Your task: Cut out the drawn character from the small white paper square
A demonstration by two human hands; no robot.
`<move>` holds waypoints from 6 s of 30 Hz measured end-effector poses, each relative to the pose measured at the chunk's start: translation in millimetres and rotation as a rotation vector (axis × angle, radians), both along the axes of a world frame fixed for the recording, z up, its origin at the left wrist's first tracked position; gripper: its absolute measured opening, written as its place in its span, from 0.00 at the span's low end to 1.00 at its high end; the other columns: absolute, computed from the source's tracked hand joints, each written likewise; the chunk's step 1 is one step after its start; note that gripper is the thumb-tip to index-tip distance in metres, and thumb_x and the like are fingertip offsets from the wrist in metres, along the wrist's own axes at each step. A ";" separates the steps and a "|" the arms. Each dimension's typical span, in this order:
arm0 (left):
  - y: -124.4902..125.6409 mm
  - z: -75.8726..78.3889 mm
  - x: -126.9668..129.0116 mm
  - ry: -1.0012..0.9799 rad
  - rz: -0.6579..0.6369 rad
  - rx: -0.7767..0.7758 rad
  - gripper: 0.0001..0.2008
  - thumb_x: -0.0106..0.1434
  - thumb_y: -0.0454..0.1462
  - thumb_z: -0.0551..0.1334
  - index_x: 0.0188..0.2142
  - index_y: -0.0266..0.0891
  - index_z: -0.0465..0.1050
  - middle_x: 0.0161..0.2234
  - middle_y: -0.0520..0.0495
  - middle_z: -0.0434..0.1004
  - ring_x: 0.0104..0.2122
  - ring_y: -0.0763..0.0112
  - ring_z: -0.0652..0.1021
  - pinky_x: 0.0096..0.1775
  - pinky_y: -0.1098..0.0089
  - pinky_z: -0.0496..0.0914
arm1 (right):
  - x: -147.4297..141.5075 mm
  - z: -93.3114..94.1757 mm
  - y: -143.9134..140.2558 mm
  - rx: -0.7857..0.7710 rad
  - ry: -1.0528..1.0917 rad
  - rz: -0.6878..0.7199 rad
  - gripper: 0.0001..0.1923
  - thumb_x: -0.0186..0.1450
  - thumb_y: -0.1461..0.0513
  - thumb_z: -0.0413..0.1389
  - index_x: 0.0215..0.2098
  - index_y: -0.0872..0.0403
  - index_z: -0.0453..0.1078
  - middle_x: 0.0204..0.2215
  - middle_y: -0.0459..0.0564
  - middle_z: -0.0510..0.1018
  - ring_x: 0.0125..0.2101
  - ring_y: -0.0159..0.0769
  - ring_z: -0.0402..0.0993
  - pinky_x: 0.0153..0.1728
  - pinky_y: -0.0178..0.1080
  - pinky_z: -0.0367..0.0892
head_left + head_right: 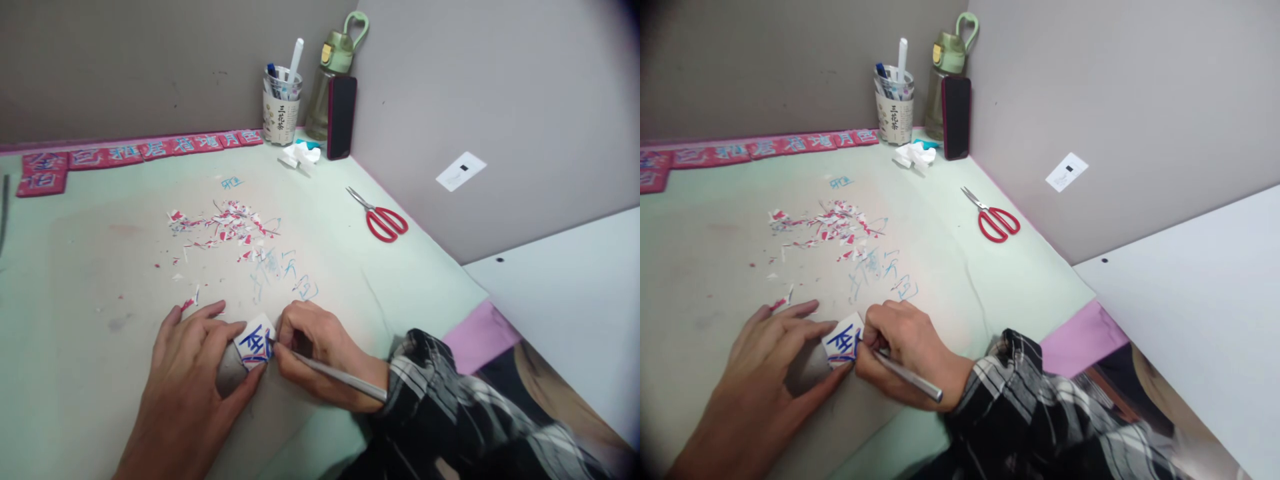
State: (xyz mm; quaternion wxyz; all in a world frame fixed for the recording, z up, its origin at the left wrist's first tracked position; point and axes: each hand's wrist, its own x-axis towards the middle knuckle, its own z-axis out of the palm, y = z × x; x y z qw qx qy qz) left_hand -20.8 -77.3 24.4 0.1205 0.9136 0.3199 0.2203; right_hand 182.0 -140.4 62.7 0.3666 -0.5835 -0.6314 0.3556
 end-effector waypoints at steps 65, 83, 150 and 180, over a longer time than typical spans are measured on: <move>1.5 -0.7 -0.4 0.001 0.030 -0.030 0.16 0.66 0.49 0.60 0.47 0.44 0.69 0.43 0.41 0.78 0.57 0.45 0.73 0.65 0.37 0.55 | 2.7 -7.2 -0.6 0.175 -0.154 0.124 0.11 0.59 0.68 0.51 0.28 0.49 0.52 0.23 0.40 0.64 0.25 0.32 0.60 0.35 0.37 0.59; 3.3 -2.8 -3.3 0.030 0.035 -0.018 0.16 0.66 0.50 0.59 0.48 0.46 0.69 0.46 0.42 0.77 0.58 0.44 0.73 0.66 0.37 0.55 | 3.8 2.0 -5.7 0.053 0.032 0.014 0.10 0.61 0.68 0.53 0.27 0.50 0.57 0.24 0.42 0.66 0.26 0.31 0.61 0.32 0.35 0.60; -4.9 -1.4 -1.7 -0.031 0.015 -0.080 0.16 0.68 0.44 0.60 0.53 0.41 0.67 0.47 0.41 0.75 0.59 0.49 0.70 0.64 0.39 0.53 | -8.0 -8.1 -5.9 0.123 -0.097 -0.133 0.08 0.65 0.66 0.52 0.29 0.52 0.60 0.25 0.44 0.68 0.27 0.33 0.62 0.31 0.37 0.58; -2.5 -0.1 -3.3 -0.036 0.053 -0.174 0.16 0.66 0.48 0.60 0.51 0.48 0.70 0.46 0.45 0.78 0.60 0.48 0.71 0.67 0.38 0.53 | -6.4 -3.0 -6.5 0.155 -0.134 -0.079 0.10 0.63 0.68 0.53 0.28 0.50 0.57 0.25 0.43 0.66 0.27 0.33 0.62 0.29 0.35 0.60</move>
